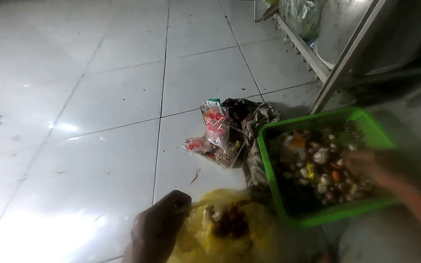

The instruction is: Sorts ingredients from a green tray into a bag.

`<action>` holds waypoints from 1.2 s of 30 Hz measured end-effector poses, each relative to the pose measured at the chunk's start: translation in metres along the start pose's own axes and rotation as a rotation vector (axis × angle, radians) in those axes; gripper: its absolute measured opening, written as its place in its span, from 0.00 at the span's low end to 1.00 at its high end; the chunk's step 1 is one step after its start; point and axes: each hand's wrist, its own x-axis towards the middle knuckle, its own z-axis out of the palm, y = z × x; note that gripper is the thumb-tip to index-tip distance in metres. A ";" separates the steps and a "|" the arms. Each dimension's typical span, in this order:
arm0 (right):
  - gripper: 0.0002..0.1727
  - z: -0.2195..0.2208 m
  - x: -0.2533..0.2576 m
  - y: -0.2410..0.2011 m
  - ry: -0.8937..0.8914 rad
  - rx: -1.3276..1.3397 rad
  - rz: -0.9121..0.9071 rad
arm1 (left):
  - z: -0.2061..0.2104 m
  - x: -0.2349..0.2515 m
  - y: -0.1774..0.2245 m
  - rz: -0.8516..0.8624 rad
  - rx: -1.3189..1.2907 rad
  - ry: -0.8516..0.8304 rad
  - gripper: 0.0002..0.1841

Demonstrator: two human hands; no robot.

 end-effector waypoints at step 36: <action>0.16 0.099 -0.094 -0.127 0.019 0.056 -1.266 | 0.000 -0.004 0.005 -0.020 -0.153 0.095 0.06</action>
